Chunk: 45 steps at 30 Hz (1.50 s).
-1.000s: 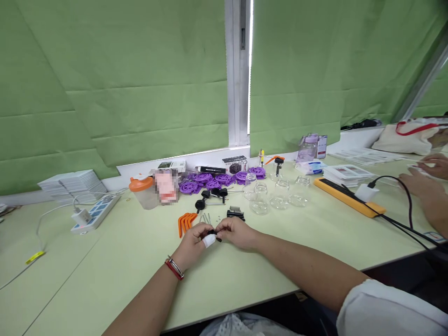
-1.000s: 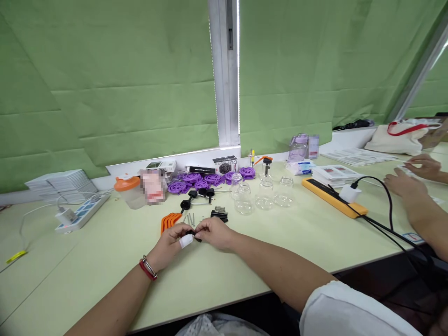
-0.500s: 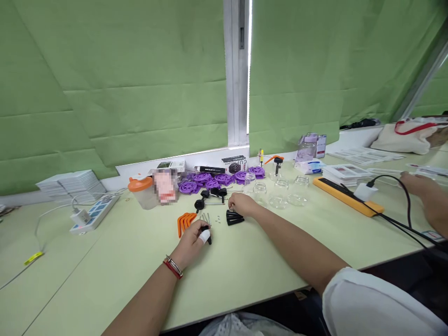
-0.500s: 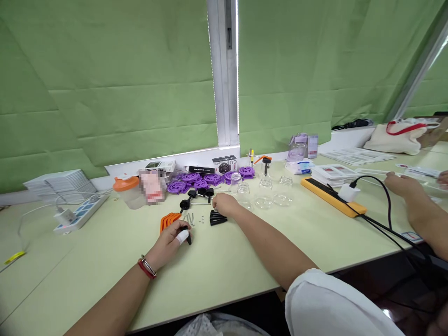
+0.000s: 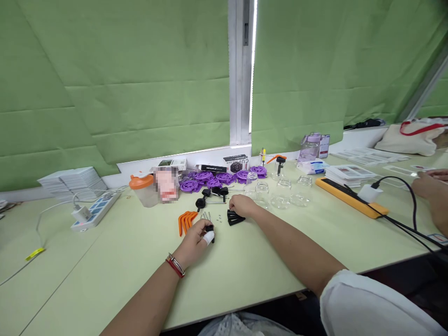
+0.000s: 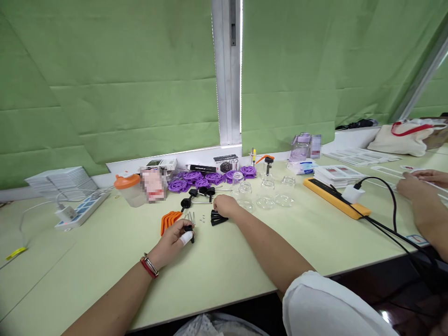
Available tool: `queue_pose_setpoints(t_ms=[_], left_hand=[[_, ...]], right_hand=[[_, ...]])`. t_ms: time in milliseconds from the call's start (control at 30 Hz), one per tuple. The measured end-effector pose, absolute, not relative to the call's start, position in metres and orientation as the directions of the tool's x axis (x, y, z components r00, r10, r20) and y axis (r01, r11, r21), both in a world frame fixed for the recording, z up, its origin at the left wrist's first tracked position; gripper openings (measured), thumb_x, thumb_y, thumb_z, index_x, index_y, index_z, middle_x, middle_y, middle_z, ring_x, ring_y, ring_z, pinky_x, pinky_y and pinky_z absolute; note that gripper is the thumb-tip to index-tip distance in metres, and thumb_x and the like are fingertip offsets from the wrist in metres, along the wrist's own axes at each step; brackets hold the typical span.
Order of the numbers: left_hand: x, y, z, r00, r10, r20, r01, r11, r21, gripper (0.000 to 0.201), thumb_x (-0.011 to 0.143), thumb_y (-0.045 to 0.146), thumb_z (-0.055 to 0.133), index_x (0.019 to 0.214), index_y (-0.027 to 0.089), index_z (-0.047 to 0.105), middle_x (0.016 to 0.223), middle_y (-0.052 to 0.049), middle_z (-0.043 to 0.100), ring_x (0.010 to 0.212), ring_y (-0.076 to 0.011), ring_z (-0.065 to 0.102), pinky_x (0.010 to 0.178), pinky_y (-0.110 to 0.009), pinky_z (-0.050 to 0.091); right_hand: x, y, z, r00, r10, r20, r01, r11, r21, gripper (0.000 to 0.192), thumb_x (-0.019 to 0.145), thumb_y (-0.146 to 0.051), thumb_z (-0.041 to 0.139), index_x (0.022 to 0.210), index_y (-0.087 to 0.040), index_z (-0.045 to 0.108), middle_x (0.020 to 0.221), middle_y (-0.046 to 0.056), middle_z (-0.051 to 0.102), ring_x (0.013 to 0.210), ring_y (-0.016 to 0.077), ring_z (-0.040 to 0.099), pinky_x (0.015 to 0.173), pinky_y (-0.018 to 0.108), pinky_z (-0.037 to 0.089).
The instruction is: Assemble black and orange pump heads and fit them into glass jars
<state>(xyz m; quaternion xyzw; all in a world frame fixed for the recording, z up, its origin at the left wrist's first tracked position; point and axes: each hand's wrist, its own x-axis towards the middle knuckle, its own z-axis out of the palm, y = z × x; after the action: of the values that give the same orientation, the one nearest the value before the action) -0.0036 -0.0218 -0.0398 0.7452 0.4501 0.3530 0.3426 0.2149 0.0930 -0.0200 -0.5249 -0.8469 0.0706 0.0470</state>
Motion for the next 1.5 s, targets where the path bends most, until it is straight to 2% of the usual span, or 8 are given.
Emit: queue_pose_setpoints(t_ms=[733,867,967,1033,1100,1167,1267,1500], left_hand=[[-0.003,-0.024,-0.041,0.36,0.909,0.21,0.394,-0.352,0.849,0.019,0.082,0.029,0.055,0.099,0.019,0.056,0.087,-0.004,0.056,0.077,-0.0156,0.053,0.07,-0.028,0.043],[-0.003,-0.023,-0.042,0.364,0.912,0.19,0.372,-0.329,0.868,0.019,0.083,0.03,0.055,0.099,0.019,0.055,0.087,-0.004,0.057,0.077,-0.0155,0.052,0.071,-0.029,0.043],[-0.003,-0.021,-0.043,0.375,0.908,0.188,0.359,-0.329,0.873,0.018,0.085,0.031,0.053,0.098,0.019,0.054,0.087,-0.004,0.057,0.078,-0.0156,0.052,0.071,-0.029,0.042],[-0.003,-0.021,-0.044,0.384,0.903,0.191,0.353,-0.335,0.873,0.017,0.085,0.032,0.052,0.097,0.019,0.053,0.086,-0.003,0.057,0.078,-0.0155,0.052,0.072,-0.029,0.042],[-0.003,-0.021,-0.044,0.391,0.898,0.2,0.345,-0.344,0.873,0.017,0.086,0.032,0.051,0.097,0.019,0.053,0.085,-0.003,0.056,0.077,-0.0154,0.052,0.071,-0.029,0.042],[-0.003,-0.02,-0.044,0.396,0.894,0.211,0.337,-0.355,0.872,0.018,0.086,0.031,0.051,0.099,0.019,0.052,0.085,-0.003,0.055,0.076,-0.0151,0.051,0.071,-0.029,0.042],[-0.004,-0.02,-0.044,0.405,0.886,0.227,0.354,-0.381,0.854,0.019,0.087,0.03,0.05,0.101,0.018,0.051,0.083,-0.002,0.054,0.074,-0.0147,0.05,0.069,-0.028,0.041],[-0.005,-0.018,-0.046,0.406,0.88,0.246,0.358,-0.401,0.843,0.019,0.087,0.028,0.05,0.102,0.017,0.052,0.086,-0.003,0.055,0.076,-0.015,0.049,0.068,-0.028,0.04]], right_hand=[[0.215,0.098,-0.028,-0.462,0.886,0.034,0.87,0.461,-0.176,0.019,0.076,-0.012,0.056,0.083,-0.02,0.071,0.098,0.006,0.069,0.088,0.0173,0.061,0.064,0.021,0.037],[0.216,0.095,-0.025,-0.462,0.884,0.065,0.861,0.465,-0.206,0.015,0.077,-0.012,0.056,0.081,-0.018,0.07,0.098,0.007,0.068,0.087,0.0173,0.061,0.065,0.021,0.037],[0.215,0.085,-0.018,-0.46,0.88,0.122,0.846,0.476,-0.241,0.016,0.083,-0.016,0.052,0.087,-0.018,0.068,0.102,0.006,0.066,0.089,0.0162,0.059,0.069,0.022,0.039],[0.211,0.073,-0.013,-0.486,0.851,0.197,0.789,0.525,-0.319,0.017,0.088,-0.02,0.049,0.091,-0.018,0.066,0.102,0.005,0.064,0.089,0.0144,0.059,0.073,0.021,0.04],[0.204,0.057,-0.008,-0.544,0.779,0.312,0.627,0.624,-0.467,0.015,0.088,-0.02,0.051,0.09,-0.017,0.065,0.096,0.005,0.064,0.085,0.0129,0.058,0.075,0.021,0.041],[0.196,0.041,-0.004,-0.611,0.695,0.38,0.46,0.702,-0.544,0.011,0.087,-0.018,0.053,0.086,-0.016,0.065,0.088,0.004,0.062,0.083,0.0123,0.058,0.076,0.022,0.042],[0.185,0.023,0.001,-0.682,0.616,0.394,0.37,0.755,-0.541,0.011,0.084,-0.013,0.055,0.084,-0.017,0.066,0.085,0.002,0.061,0.08,0.0119,0.057,0.073,0.022,0.042],[0.18,0.018,0.001,-0.694,0.617,0.37,0.424,0.766,-0.482,0.012,0.085,-0.013,0.055,0.084,-0.016,0.067,0.085,0.003,0.061,0.081,0.0132,0.056,0.073,0.023,0.041]])
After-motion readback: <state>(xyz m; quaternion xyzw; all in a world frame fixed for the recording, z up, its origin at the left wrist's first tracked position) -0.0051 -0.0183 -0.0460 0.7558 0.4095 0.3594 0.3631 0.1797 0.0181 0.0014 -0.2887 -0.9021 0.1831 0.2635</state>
